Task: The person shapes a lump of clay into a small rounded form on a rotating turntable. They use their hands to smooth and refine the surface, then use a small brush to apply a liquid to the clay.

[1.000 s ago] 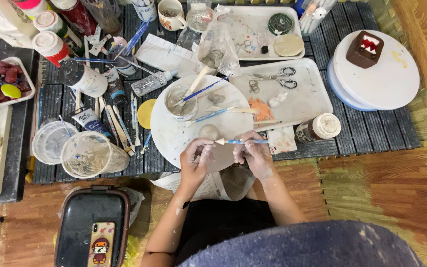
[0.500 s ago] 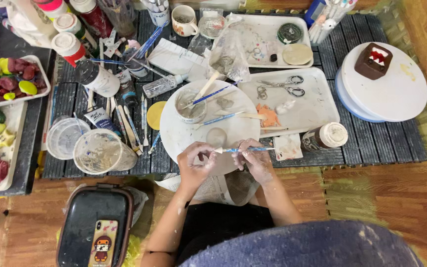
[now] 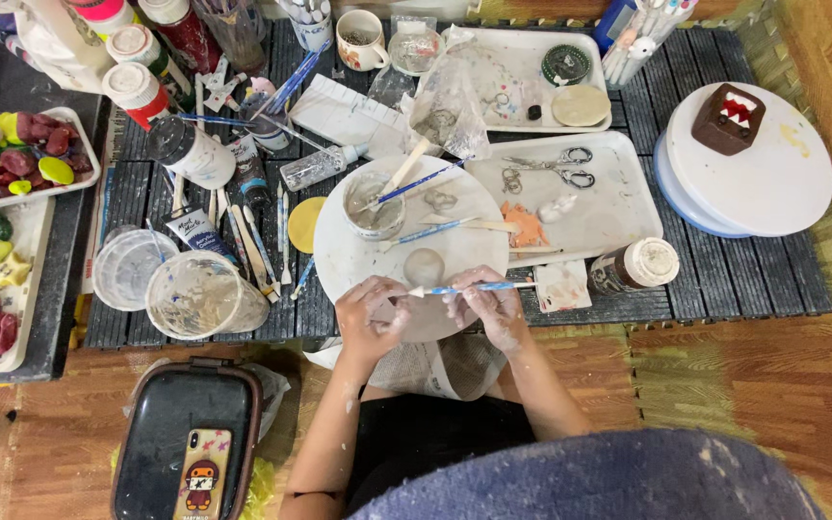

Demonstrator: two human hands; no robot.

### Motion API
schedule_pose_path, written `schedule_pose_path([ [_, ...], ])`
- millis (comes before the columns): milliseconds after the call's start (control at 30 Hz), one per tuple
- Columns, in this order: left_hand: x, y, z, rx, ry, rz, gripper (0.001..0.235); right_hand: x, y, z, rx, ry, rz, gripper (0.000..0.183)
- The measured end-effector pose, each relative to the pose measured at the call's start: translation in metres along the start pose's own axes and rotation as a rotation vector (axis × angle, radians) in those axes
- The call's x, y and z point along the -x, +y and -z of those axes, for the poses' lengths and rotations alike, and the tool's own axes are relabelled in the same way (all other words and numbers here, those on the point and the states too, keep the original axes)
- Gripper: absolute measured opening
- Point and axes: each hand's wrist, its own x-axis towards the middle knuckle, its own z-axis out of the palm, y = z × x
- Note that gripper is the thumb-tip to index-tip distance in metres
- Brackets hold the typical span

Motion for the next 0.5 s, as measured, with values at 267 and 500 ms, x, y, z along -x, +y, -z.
schedule_pose_path([
  [267, -0.005, 0.005, -0.004, -0.160, -0.156, 0.210, 0.043, -0.008, 0.012, 0.014, -0.041, 0.273, 0.063, 0.011],
  [500, -0.019, 0.009, -0.026, -0.305, -0.307, 0.157, 0.059, -0.012, 0.014, 0.017, 0.099, 0.468, 0.084, 0.014],
])
